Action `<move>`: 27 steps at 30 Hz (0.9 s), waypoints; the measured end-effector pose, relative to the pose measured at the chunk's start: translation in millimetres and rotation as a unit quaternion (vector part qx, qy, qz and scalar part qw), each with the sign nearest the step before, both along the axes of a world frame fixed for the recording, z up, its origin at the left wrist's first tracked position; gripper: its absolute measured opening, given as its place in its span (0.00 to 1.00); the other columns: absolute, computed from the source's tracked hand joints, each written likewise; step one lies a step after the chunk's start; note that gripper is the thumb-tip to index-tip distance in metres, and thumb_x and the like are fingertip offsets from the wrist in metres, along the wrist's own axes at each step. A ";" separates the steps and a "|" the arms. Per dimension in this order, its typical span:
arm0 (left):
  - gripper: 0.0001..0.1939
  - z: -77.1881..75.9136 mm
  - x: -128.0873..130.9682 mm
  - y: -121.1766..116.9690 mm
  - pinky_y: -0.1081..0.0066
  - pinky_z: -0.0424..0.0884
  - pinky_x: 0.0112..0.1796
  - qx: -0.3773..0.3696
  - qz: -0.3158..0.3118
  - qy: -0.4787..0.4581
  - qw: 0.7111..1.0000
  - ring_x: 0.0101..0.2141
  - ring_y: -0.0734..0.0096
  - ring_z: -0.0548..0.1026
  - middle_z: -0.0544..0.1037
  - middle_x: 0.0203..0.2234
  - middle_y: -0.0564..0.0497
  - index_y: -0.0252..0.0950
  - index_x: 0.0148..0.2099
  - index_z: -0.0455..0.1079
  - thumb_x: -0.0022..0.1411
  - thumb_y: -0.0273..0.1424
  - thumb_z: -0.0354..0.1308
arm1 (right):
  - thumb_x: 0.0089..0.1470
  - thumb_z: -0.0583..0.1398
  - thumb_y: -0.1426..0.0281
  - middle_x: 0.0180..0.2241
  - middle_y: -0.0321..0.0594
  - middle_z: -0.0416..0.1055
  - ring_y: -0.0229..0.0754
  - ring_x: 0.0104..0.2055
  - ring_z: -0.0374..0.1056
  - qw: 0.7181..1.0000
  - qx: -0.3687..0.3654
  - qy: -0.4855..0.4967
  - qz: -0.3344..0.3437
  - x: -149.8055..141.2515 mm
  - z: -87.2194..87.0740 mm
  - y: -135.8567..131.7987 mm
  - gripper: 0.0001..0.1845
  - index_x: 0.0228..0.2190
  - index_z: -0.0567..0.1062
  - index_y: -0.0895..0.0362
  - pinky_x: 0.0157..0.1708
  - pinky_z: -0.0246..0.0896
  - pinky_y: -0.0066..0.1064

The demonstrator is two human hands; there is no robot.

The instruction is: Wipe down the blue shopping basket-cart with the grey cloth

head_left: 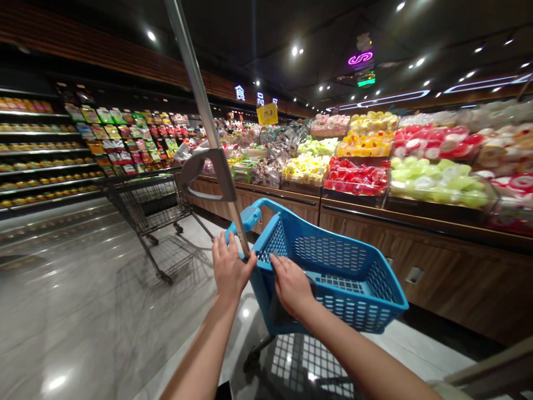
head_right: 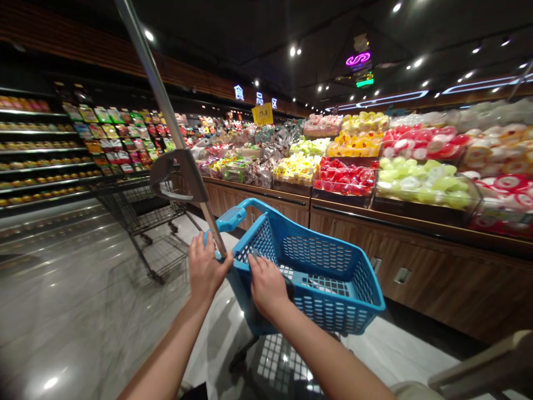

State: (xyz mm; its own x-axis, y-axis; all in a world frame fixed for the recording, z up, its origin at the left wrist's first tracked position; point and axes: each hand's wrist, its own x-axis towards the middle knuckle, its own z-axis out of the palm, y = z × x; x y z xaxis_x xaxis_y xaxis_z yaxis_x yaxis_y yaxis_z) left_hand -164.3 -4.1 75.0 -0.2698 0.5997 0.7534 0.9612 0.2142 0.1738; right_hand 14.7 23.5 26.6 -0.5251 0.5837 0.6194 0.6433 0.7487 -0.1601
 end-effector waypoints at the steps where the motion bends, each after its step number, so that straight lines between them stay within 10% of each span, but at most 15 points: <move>1: 0.41 -0.1 -0.2 -0.1 0.50 0.50 0.62 -0.002 0.001 0.000 1.000 0.65 0.42 0.49 0.56 0.64 0.30 0.22 0.66 0.53 0.59 0.45 0.53 | 0.54 0.53 0.76 0.56 0.51 0.67 0.50 0.57 0.62 1.000 0.000 0.003 0.011 -5.2 3.6 0.5 0.31 0.61 0.61 0.63 0.58 0.58 0.43; 10: 0.41 3.0 0.4 -5.9 0.49 0.51 0.62 -0.010 -0.007 -0.019 1.000 0.64 0.42 0.50 0.53 0.66 0.32 0.26 0.66 0.53 0.58 0.45 0.56 | 0.61 0.53 0.70 0.58 0.50 0.65 0.50 0.60 0.61 0.997 0.042 -0.026 0.052 23.5 -18.1 9.0 0.30 0.63 0.57 0.56 0.55 0.62 0.44; 27: 0.33 7.4 9.3 -1.6 0.43 0.45 0.62 -0.043 0.006 0.002 0.999 0.66 0.40 0.44 0.48 0.68 0.39 0.33 0.60 0.66 0.58 0.47 0.57 | 0.62 0.53 0.71 0.60 0.48 0.63 0.51 0.64 0.55 0.987 0.109 -0.121 -0.005 176.0 -69.2 22.8 0.27 0.62 0.61 0.54 0.56 0.58 0.45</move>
